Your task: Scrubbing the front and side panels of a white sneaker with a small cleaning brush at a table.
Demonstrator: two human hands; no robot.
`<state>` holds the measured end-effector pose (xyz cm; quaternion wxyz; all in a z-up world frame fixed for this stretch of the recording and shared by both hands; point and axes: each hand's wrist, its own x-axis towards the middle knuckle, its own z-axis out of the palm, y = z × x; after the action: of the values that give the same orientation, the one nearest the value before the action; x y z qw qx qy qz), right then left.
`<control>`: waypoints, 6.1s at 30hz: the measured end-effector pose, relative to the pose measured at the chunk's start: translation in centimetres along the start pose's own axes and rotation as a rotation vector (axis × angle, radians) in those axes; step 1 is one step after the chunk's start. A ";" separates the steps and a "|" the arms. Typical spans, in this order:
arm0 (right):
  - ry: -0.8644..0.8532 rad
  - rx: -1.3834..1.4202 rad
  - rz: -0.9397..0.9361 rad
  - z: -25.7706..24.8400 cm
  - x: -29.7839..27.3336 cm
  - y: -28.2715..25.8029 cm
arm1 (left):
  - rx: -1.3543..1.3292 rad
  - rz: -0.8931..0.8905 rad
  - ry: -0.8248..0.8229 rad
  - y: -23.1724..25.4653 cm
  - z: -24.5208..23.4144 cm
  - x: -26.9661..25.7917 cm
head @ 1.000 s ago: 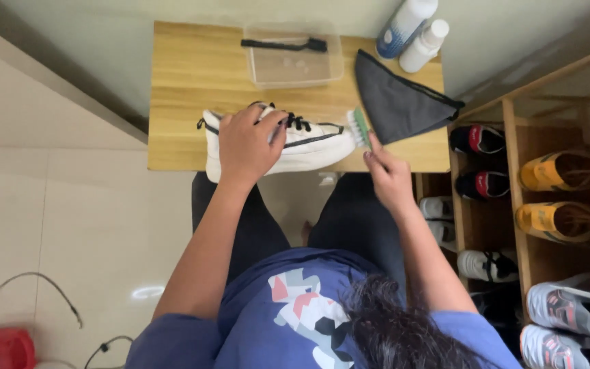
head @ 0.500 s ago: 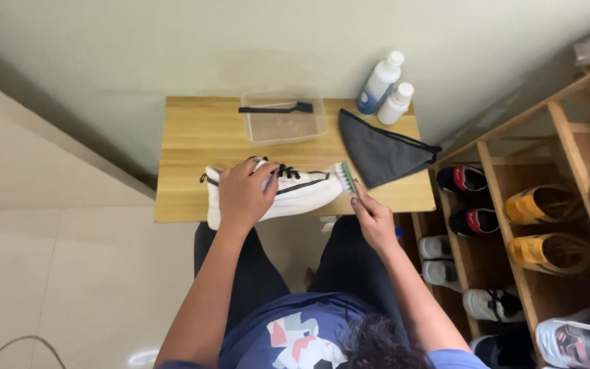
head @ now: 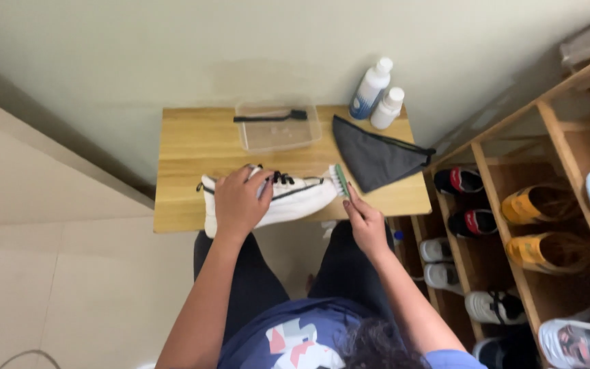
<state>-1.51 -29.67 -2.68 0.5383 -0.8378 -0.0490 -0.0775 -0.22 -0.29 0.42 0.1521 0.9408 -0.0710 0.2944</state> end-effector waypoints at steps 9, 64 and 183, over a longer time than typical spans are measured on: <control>0.035 0.047 0.011 0.4 -0.7 0.6 | 0.044 0.033 0.082 -0.2 0.8 -0.4; -0.034 0.140 0.076 0.0 -0.8 1.9 | -0.063 -0.025 -0.064 0.1 -0.5 0.3; -0.076 0.051 -0.068 -0.3 -1.1 1.2 | -0.088 0.109 0.169 0.2 -0.7 -0.7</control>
<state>-2.43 -30.41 -3.83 0.5545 -0.8238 -0.0998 -0.0627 -1.25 -0.19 0.63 0.1828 0.8998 -0.1218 0.3770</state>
